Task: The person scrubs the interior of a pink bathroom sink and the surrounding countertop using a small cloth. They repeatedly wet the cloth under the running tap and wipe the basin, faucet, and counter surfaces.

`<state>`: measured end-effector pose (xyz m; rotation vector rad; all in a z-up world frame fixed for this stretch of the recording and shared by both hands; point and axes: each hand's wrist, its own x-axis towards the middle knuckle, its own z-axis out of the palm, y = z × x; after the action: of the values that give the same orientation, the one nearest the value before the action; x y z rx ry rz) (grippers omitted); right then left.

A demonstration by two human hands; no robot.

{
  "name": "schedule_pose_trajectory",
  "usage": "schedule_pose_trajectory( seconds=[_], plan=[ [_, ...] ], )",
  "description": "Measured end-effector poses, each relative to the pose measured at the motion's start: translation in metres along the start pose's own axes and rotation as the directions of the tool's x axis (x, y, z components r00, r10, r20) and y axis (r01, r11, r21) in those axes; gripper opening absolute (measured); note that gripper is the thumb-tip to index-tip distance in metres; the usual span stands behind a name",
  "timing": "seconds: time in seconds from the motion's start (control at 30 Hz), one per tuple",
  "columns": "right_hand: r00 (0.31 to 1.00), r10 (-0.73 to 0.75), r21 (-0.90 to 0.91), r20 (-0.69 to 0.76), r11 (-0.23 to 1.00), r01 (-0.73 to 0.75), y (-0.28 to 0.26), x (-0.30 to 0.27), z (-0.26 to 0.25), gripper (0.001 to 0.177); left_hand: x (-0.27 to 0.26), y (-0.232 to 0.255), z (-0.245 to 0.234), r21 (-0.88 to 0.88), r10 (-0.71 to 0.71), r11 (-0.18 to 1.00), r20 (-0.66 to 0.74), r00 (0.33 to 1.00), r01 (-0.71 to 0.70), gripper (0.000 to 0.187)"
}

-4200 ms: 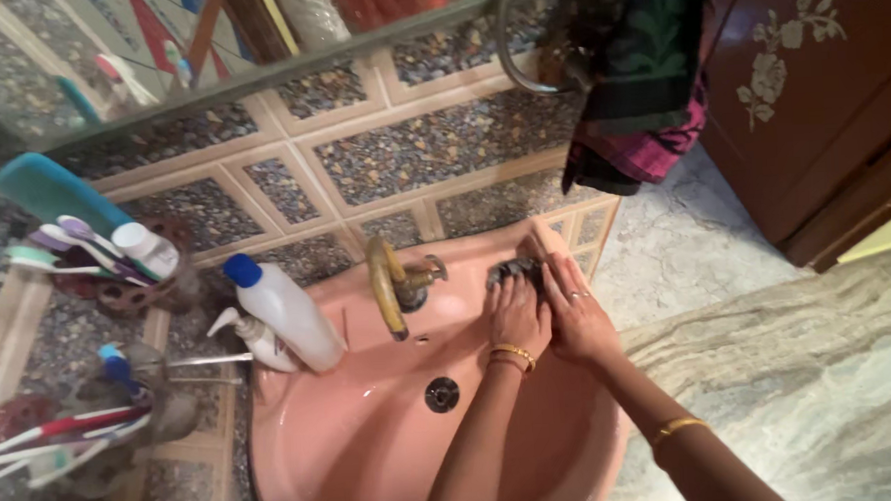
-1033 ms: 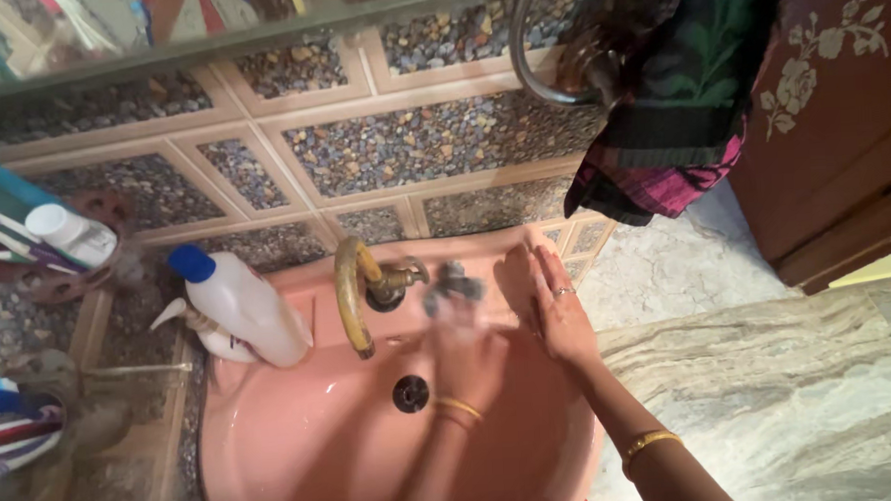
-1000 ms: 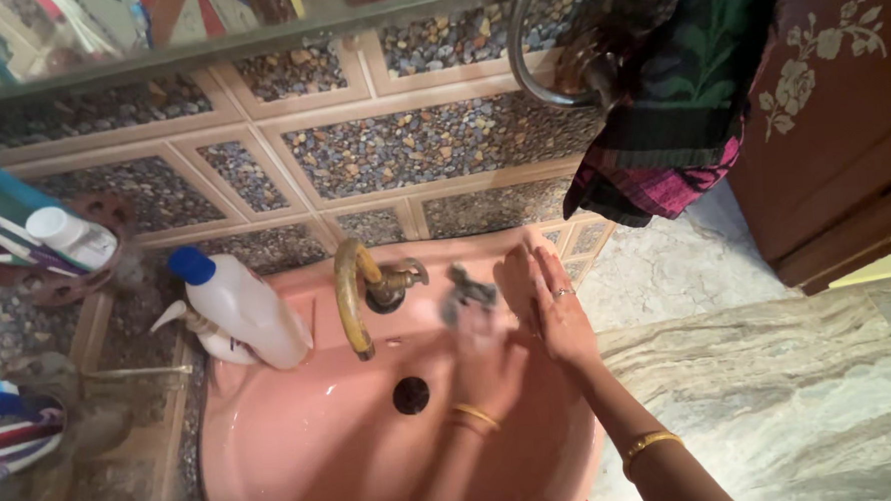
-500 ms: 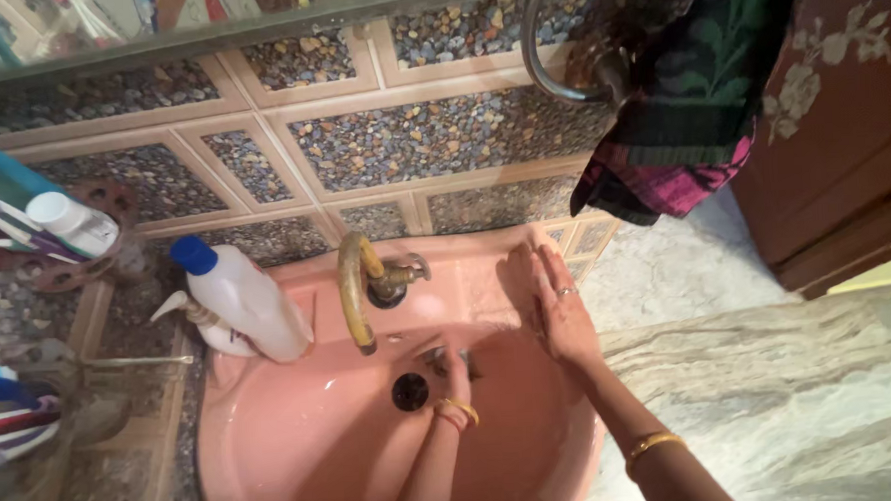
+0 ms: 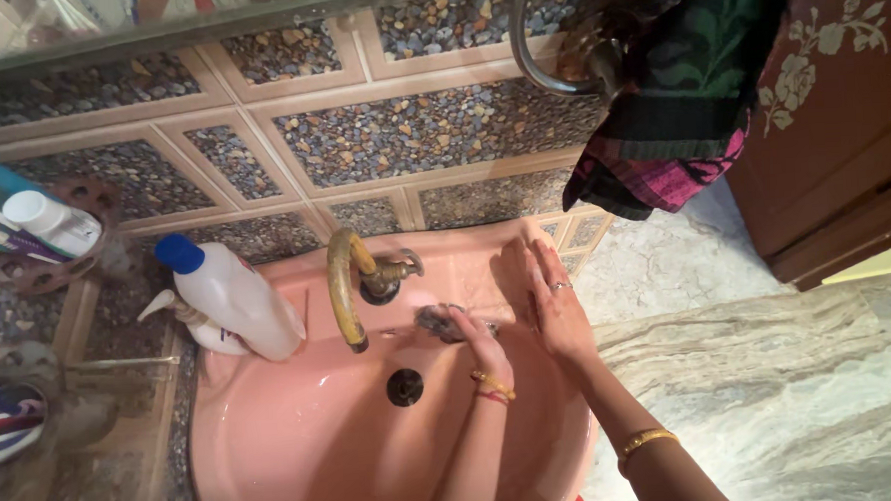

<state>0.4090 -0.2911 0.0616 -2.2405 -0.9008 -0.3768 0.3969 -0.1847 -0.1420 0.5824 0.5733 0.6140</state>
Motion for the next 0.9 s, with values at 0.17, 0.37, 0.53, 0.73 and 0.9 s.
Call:
schedule_pose_trajectory(
  seconds=[0.17,0.37,0.53,0.73,0.9],
  plan=[
    [0.999,0.024,0.049,0.033,0.998,-0.025,0.003,-0.002,-0.005,0.084,-0.038,-0.029,0.014,0.302,-0.038,0.952,0.273,0.961,-0.048,0.081],
    [0.999,0.039,0.015,0.024,0.999,-0.039,0.015,-0.001,0.01,0.076,-0.103,0.031,0.033,0.761,0.013,0.402,0.552,0.834,-0.51,0.085],
    [0.999,0.047,-0.001,0.025,0.999,-0.047,0.022,-0.005,0.014,0.074,-0.111,0.115,0.054,0.614,-0.086,-0.119,0.776,0.625,-0.78,0.083],
    [1.0,0.011,-0.025,0.011,1.0,-0.01,0.011,-0.005,0.005,0.069,-0.046,0.199,0.081,0.675,-0.055,-0.355,0.676,0.735,-0.647,0.064],
    [0.998,0.039,0.046,0.048,0.998,-0.041,0.005,0.0,0.0,0.077,-0.067,0.134,0.095,0.655,0.349,-0.101,0.728,0.59,-0.749,0.062]
  ],
)
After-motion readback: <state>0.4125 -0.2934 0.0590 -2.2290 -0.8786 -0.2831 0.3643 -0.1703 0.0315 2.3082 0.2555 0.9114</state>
